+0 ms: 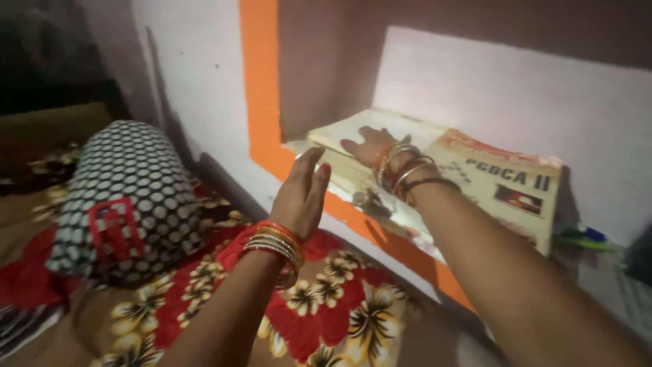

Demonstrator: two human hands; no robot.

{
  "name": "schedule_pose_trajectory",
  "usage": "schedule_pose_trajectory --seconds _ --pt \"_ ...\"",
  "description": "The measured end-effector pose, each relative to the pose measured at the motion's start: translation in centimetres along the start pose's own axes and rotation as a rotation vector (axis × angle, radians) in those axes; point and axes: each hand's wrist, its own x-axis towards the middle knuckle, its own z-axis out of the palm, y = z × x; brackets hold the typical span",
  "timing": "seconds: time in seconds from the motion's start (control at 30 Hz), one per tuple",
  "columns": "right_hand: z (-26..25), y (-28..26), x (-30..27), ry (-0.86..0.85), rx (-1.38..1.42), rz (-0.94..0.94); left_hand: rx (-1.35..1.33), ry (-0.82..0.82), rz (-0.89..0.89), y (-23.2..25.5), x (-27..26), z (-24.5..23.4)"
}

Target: The person organizes books, notebooks, and papers by picking them up from a bed and placing them onto a shelf.

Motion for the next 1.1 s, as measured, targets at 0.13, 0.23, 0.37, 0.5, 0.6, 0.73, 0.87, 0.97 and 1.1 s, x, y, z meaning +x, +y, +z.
schedule_pose_trajectory --seconds 0.13,0.23,0.37,0.5,0.6,0.73,0.87,0.97,1.1 --pt "1.9 -5.6 0.1 -0.151 0.271 -0.247 0.020 0.080 0.022 -0.7 -0.5 -3.6" --pt "4.2 -10.0 0.9 0.083 0.273 -0.536 0.091 0.144 -0.016 -1.2 -1.2 -7.1" --pt "6.4 -15.8 -0.3 0.055 0.173 -0.430 0.072 0.209 -0.097 -1.7 -3.8 -12.0" --pt "7.6 -21.9 -3.8 0.011 0.361 -0.580 0.077 0.284 -0.192 -2.8 -7.1 -16.7" --pt "7.0 -26.8 -8.6 -0.145 0.290 -0.600 0.169 0.374 -0.135 -4.3 -9.7 -20.5" --pt "7.1 -32.1 -14.2 -0.125 0.359 -0.685 0.252 0.435 -0.130 -5.8 -13.2 -25.5" --pt "8.6 -37.1 -17.5 -0.110 0.307 -0.690 0.233 0.522 -0.149 -6.3 -17.4 -30.4" --pt "10.6 -41.4 -20.1 -0.228 0.382 -0.713 0.273 0.576 -0.191 -6.7 -20.8 -34.0" --pt "15.7 -47.6 -23.6 -0.107 0.284 -0.895 0.260 0.602 -0.335 -8.8 -27.0 -38.4"
